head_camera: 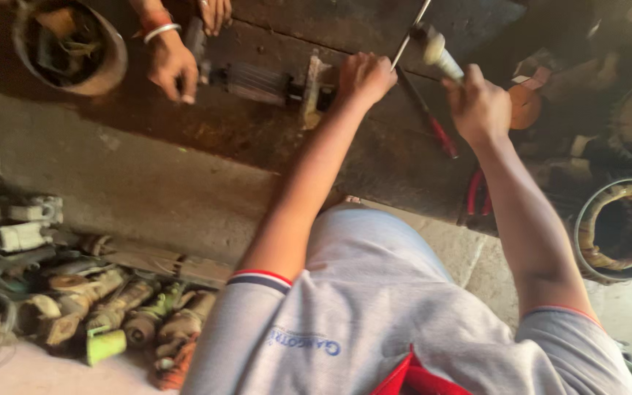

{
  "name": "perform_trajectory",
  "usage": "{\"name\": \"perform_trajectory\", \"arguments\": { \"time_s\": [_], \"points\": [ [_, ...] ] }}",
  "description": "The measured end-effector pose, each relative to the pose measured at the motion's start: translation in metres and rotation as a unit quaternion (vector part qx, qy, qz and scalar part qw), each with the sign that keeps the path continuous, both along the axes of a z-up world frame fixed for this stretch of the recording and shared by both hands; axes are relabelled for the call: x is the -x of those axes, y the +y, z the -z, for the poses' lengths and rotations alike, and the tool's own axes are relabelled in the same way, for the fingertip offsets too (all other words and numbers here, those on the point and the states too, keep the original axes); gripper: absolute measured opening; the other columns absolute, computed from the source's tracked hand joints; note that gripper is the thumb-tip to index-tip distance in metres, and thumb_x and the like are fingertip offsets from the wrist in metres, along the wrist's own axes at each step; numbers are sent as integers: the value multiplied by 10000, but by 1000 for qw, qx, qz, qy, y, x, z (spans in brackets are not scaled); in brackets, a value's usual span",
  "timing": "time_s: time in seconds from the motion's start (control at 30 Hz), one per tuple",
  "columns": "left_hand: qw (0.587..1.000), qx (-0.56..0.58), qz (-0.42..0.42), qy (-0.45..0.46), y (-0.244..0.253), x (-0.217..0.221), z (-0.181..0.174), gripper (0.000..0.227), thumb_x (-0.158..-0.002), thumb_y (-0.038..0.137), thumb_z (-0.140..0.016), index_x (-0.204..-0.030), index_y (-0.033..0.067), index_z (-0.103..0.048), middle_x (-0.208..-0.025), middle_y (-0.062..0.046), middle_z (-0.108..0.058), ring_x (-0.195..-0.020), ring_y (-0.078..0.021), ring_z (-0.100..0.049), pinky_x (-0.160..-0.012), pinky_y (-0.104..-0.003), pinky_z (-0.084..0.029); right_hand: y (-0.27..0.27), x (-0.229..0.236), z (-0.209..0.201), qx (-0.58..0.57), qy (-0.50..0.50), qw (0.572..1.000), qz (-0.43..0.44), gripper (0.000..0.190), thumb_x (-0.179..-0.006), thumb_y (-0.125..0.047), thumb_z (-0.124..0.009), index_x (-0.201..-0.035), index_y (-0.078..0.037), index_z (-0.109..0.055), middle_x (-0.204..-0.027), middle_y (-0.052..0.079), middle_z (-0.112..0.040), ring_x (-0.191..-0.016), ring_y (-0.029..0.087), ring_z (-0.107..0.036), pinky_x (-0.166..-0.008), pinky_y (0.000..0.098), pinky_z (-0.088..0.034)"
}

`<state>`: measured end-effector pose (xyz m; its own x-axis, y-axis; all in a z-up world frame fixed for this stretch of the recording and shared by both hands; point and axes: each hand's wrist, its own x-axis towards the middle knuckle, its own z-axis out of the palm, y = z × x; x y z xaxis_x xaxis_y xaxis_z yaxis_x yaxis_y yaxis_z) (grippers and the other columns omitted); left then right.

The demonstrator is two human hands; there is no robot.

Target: The person uses a wrench and hammer to loosen and remove a pulley from a motor shaft. They then separate the motor housing and inspect the internal components.

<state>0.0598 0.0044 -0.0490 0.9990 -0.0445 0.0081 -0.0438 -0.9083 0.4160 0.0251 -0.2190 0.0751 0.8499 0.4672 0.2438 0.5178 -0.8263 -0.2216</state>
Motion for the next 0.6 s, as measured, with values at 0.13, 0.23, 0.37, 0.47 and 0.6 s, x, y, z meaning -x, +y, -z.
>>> {"name": "perform_trajectory", "arguments": {
  "time_s": [0.13, 0.23, 0.37, 0.47, 0.6],
  "points": [
    [994, -4, -11, -110, 4, 3, 2, 224, -663, 306, -658, -724, 161, -817, -778, -182, -741, -704, -408, -732, -576, -545, -578, -33, 8, -54, -78, -55, 995, -23, 269, -1146, -162, -680, -988, 11, -549, -832, 187, -660, -772, 408, -630, -701, 431, -511],
    [997, -59, 33, -33, 5, -1, 2, 231, -834, 255, -621, -810, 110, -799, -815, -184, -748, -761, -372, -746, -642, -509, -584, -71, 22, -85, -193, -156, 966, -73, 218, -1111, -166, -699, -1053, -4, -565, -872, 188, -671, -808, 402, -643, -727, 439, -514],
    [1000, -2, -15, -21, 1, -7, 1, 275, -818, 315, -624, -770, 102, -793, -792, -208, -747, -760, -384, -742, -670, -509, -579, -73, 6, -61, -213, -200, 945, -148, 215, -1065, -172, -724, -1139, -23, -588, -926, 188, -685, -855, 394, -661, -760, 449, -517],
    [1000, -11, -24, 7, -5, 1, 8, 268, -829, 292, -609, -766, 102, -788, -803, -209, -746, -776, -376, -745, -675, -499, -585, -41, -8, -15, -112, -145, 977, -108, 261, -1031, -177, -742, -1204, -38, -605, -966, 189, -696, -890, 388, -675, -786, 457, -520],
    [991, 44, -64, -113, -3, -6, 6, 239, -771, 263, -614, -759, 116, -802, -787, -177, -761, -776, -387, -742, -713, -514, -582, -1, -13, 0, -35, 127, 986, 98, 274, -1083, -231, -734, -1257, -47, -630, -893, 208, -683, -833, 405, -673, -735, 507, -515]
  ]
}}
